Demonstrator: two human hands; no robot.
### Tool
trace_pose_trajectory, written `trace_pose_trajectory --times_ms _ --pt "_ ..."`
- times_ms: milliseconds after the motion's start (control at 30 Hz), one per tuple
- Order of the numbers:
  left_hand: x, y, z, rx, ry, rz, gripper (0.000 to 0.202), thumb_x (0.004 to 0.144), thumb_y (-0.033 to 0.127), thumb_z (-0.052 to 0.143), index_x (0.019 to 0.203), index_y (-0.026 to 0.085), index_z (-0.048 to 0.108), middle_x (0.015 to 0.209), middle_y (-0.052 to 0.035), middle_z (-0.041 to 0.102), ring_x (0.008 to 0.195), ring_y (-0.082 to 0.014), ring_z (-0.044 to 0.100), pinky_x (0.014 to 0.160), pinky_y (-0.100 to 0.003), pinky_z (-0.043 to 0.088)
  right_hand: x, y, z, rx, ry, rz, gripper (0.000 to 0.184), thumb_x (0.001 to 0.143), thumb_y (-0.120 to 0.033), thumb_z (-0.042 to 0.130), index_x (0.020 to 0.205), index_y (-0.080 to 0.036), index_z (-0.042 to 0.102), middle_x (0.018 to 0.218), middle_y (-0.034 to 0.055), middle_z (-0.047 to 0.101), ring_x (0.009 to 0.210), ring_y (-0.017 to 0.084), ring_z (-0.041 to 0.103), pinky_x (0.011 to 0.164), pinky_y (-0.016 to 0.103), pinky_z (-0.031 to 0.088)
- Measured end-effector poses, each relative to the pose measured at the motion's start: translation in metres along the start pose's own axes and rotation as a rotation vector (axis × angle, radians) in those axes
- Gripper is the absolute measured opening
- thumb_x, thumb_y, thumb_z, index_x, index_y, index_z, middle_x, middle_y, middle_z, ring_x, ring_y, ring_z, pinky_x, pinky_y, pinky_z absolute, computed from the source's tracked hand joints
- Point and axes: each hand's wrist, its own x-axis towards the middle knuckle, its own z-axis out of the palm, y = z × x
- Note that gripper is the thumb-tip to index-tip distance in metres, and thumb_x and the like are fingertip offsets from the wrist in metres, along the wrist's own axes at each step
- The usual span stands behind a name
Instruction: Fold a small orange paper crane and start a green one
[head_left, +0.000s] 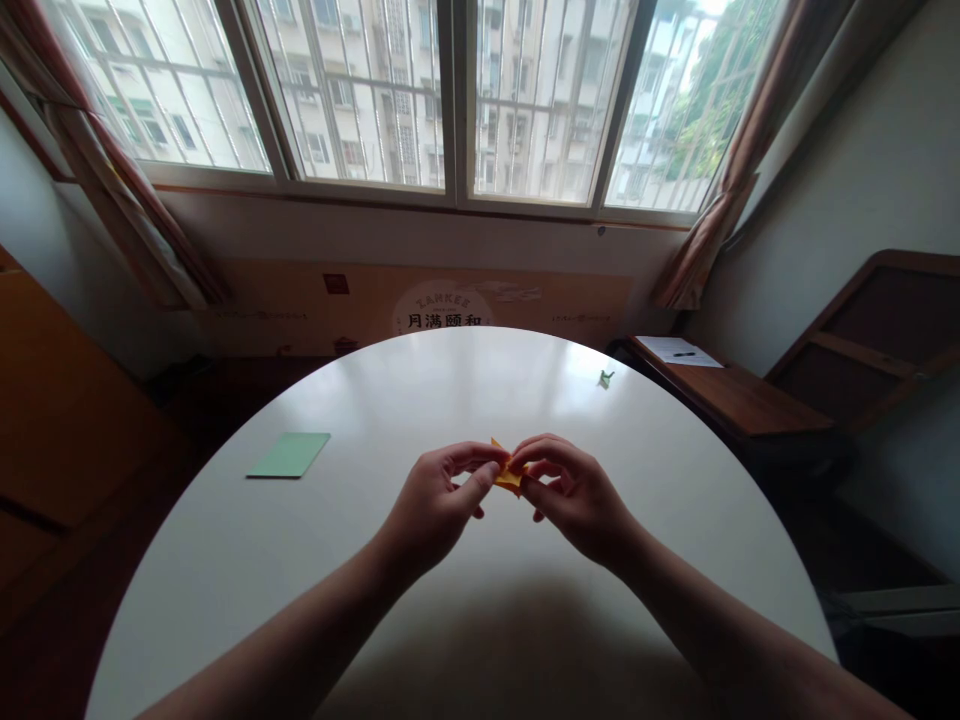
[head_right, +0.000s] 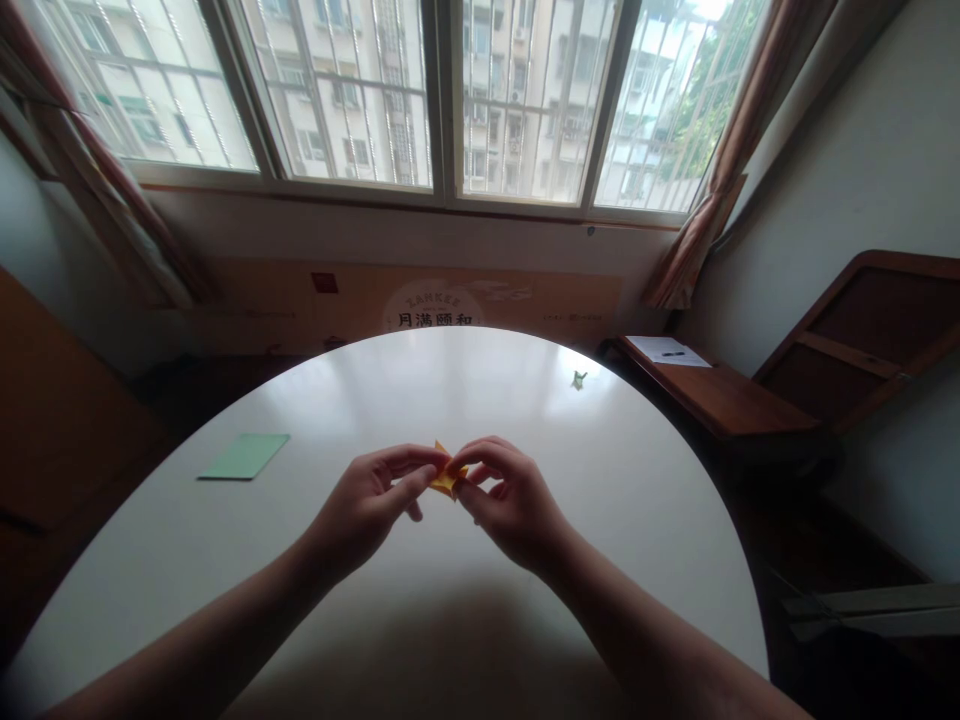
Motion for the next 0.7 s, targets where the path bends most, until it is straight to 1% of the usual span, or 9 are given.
trace_pose_trajectory --times_ms 167,267,400,500,600,667,700 --pt "-0.0006 -0.0007 -0.0016 -0.013 -0.043 0.02 0.032 0.09 0.04 0.065 0.104 0.014 0.076 0.099 -0.0115 0.076 0.082 -0.0213 0.068 0.052 -0.023 0.054 0.0007 -0.002 0.0003 0.074 -0.019 0.068 0.008 0.084 -0.022 0.066 0.091 -0.021 0.068 0.094 0.0047 0.066 0.078 0.018 0.064 0.048 0.023 0.053" --pt "-0.0005 -0.0002 -0.0016 0.002 -0.073 0.01 0.033 0.086 0.04 0.07 0.106 0.015 0.075 0.101 -0.0113 0.076 0.085 -0.0225 0.069 0.052 -0.023 0.054 0.0007 -0.0014 -0.0005 0.074 -0.018 0.08 0.009 0.084 -0.024 0.068 0.092 -0.021 0.068 0.091 0.0042 0.067 0.078 0.018 0.064 0.049 0.023 0.053" --pt "-0.0007 0.0023 0.0014 0.033 -0.044 0.014 0.029 0.081 0.029 0.074 0.106 0.014 0.075 0.099 -0.0113 0.076 0.091 -0.0256 0.07 0.051 -0.023 0.055 0.0002 -0.0008 -0.0012 0.063 -0.008 0.082 0.011 0.084 -0.025 0.068 0.094 -0.02 0.069 0.087 0.004 0.068 0.077 0.018 0.064 0.05 0.023 0.053" --pt "-0.0018 0.0035 0.0037 0.067 -0.015 0.063 0.027 0.08 0.02 0.07 0.106 0.014 0.074 0.101 -0.0114 0.076 0.093 -0.026 0.07 0.051 -0.023 0.054 -0.0003 -0.0021 -0.0005 0.055 -0.001 0.076 0.011 0.083 -0.025 0.07 0.093 -0.02 0.069 0.092 0.0052 0.069 0.078 0.018 0.065 0.05 0.024 0.053" --pt "-0.003 0.0027 0.004 0.095 0.021 0.1 0.029 0.079 0.015 0.065 0.107 0.015 0.074 0.103 -0.0114 0.075 0.093 -0.0256 0.069 0.052 -0.023 0.054 -0.0009 -0.004 0.0009 0.038 0.007 0.064 0.012 0.081 -0.025 0.073 0.092 -0.021 0.069 0.096 0.0058 0.069 0.077 0.018 0.064 0.049 0.024 0.052" --pt "-0.0034 0.0016 0.0034 0.098 0.041 0.105 0.03 0.079 0.013 0.063 0.107 0.015 0.074 0.101 -0.0111 0.075 0.091 -0.0246 0.069 0.052 -0.023 0.054 -0.0013 -0.0048 0.0016 0.024 0.016 0.052 0.017 0.08 -0.028 0.075 0.095 -0.021 0.069 0.098 0.0062 0.069 0.076 0.018 0.064 0.048 0.023 0.051" --pt "-0.0035 0.0012 0.0031 0.096 0.047 0.099 0.031 0.079 0.013 0.062 0.107 0.015 0.074 0.1 -0.0107 0.075 0.087 -0.0233 0.069 0.052 -0.023 0.054 -0.0014 -0.005 0.0018 0.018 0.021 0.048 0.02 0.08 -0.029 0.076 0.097 -0.022 0.069 0.1 0.0064 0.069 0.076 0.017 0.064 0.048 0.023 0.051"
